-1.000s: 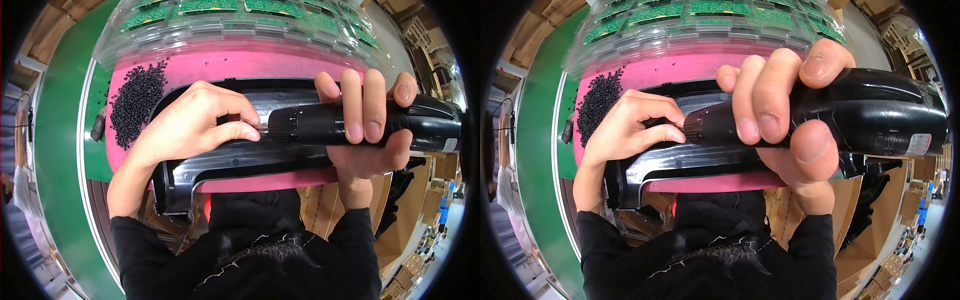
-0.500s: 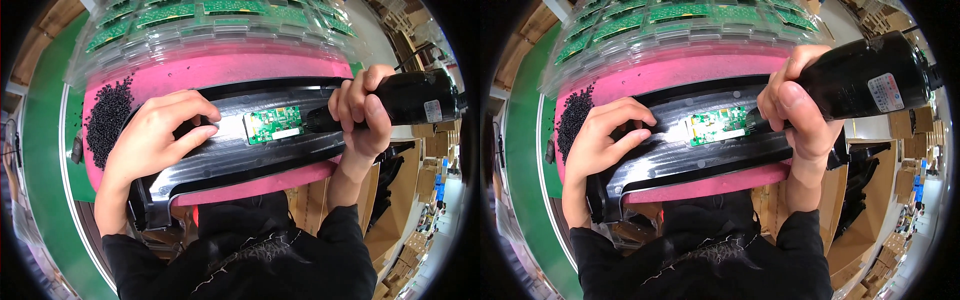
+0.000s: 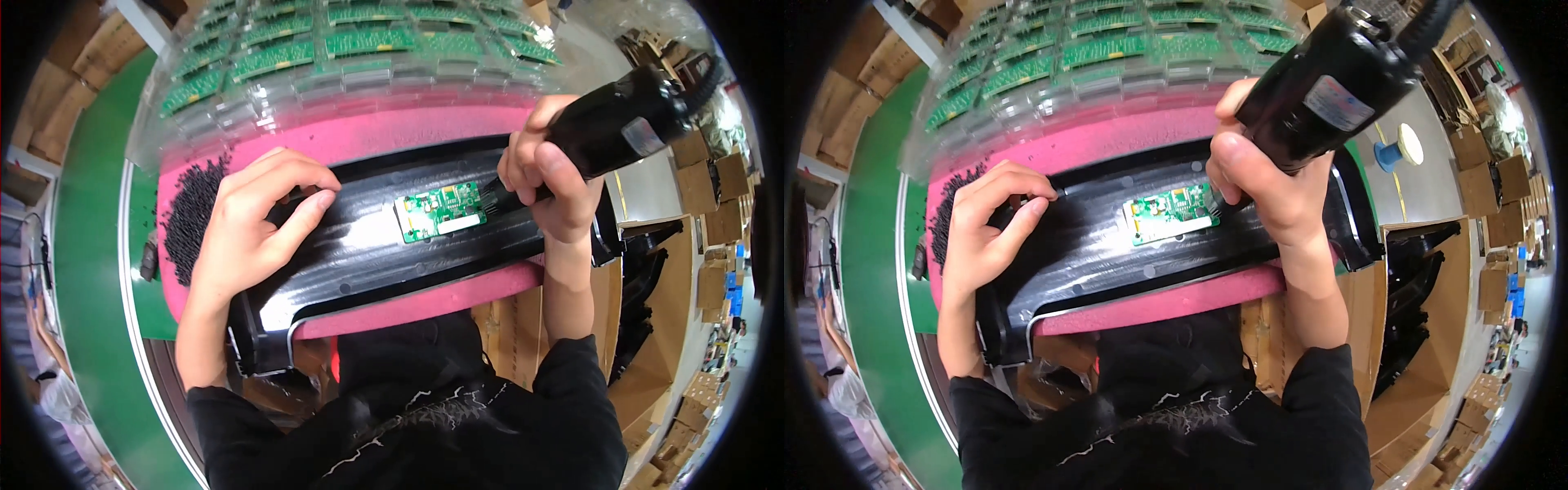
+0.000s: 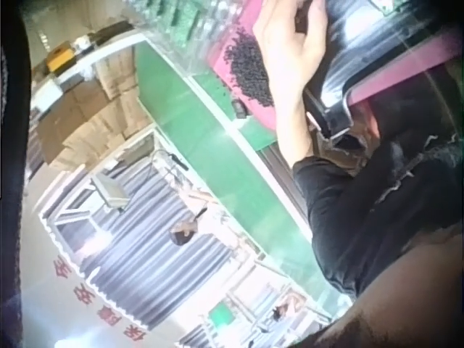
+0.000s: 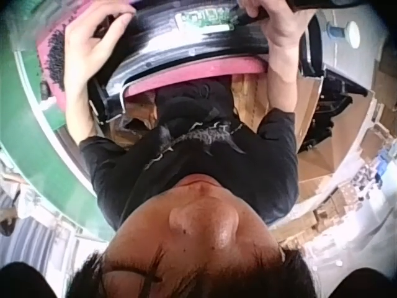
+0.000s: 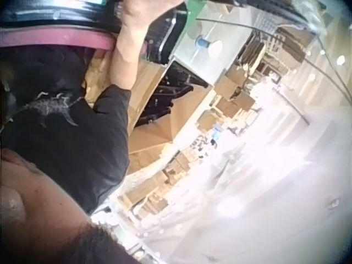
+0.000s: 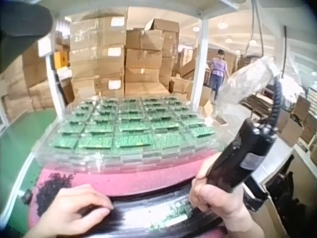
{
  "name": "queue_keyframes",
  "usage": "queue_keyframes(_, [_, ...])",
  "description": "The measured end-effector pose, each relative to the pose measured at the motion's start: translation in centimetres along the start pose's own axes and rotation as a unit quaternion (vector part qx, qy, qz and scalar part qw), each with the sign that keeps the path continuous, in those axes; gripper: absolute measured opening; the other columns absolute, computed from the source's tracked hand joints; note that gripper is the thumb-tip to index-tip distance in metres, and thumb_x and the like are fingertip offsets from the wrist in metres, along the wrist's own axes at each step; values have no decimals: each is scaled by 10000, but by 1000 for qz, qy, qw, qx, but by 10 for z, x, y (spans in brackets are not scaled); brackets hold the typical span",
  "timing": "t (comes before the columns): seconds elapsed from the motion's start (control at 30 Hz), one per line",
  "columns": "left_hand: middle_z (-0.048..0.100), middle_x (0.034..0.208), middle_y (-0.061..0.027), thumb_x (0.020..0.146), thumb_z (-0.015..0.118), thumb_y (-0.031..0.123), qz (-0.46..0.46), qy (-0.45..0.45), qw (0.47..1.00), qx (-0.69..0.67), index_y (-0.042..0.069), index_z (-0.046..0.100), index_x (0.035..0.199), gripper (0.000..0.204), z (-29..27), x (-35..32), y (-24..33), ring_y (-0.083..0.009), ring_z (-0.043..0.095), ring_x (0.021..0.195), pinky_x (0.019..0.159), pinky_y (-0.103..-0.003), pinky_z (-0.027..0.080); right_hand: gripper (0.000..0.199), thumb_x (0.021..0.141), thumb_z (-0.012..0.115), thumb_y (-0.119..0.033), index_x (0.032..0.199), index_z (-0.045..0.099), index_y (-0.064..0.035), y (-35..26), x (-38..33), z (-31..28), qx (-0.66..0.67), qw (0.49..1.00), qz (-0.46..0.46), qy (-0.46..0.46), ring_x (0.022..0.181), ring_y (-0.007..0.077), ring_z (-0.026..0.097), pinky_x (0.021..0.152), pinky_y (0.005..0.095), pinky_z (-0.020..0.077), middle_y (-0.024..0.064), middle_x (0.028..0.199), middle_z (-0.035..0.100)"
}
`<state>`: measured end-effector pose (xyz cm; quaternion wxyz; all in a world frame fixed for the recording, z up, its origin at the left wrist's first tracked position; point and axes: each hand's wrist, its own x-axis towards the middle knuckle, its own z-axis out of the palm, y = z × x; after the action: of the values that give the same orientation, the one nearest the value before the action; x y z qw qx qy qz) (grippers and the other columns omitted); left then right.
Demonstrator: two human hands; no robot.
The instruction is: Installing circuit boards into plastic housings using an electric screwdriver in a manufacturing setting.
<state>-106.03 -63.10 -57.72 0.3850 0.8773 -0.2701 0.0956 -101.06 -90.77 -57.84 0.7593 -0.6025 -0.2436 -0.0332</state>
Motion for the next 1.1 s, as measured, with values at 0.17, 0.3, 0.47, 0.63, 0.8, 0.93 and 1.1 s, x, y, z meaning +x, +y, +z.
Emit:
queue_keyframes(0.17, [630,874,-130,776,659,84,-53,72,987,131,-9,607,944,198,-6,-8,-2,-293,598,834,790,-363,465,336,866,599,-126,1145,446,-16,-1,12,-15,100,975,124,154,633,123,480,637,282,413,19,772,475])
queue_keyframes(0.3, [628,916,-166,791,650,145,-142,-51,976,158,-2,616,973,236,-10,-25,-16,-329,588,939,839,-389,458,136,865,597,-114,911,530,-6,8,10,-45,225,939,160,204,809,214,570,795,403,508,76,832,555])
queue_keyframes(0.47, [607,958,-167,782,644,117,-109,-78,969,206,-7,615,958,216,-4,-20,-20,-349,568,963,838,-412,455,770,777,686,-91,1398,239,-5,-62,-17,0,64,985,-41,154,1163,250,443,932,483,452,146,1288,403])
queue_keyframes(0.63, [600,942,-175,787,634,118,-109,-120,961,225,-14,609,945,208,-10,-1,-26,-371,568,933,799,-432,463,537,732,705,-440,1083,608,-45,-116,-49,-8,-323,816,-454,151,1108,345,513,904,541,440,127,1261,491])
queue_keyframes(0.8, [586,888,-193,780,611,129,-74,-142,963,216,-2,604,896,175,-19,8,-33,-383,561,878,766,-454,457,518,726,708,-387,1105,582,-57,-154,-56,-51,-324,814,-475,86,1081,339,524,873,509,449,131,1256,494])
queue_keyframes(0.93, [615,847,-194,762,611,142,-69,-149,964,211,17,621,848,152,-13,-15,-22,-374,593,837,738,-448,486,511,721,711,-344,1123,562,-66,-191,-58,-51,-317,737,-596,24,1059,333,533,847,484,456,135,1253,496])
queue_keyframes(1.1, [621,846,-186,806,628,169,-66,-124,990,-15,24,616,940,198,-4,-28,-51,-333,610,833,750,-389,489,512,715,714,-291,1145,537,-78,-206,-3,-70,-269,594,-758,28,1032,326,544,816,453,465,139,1248,499])
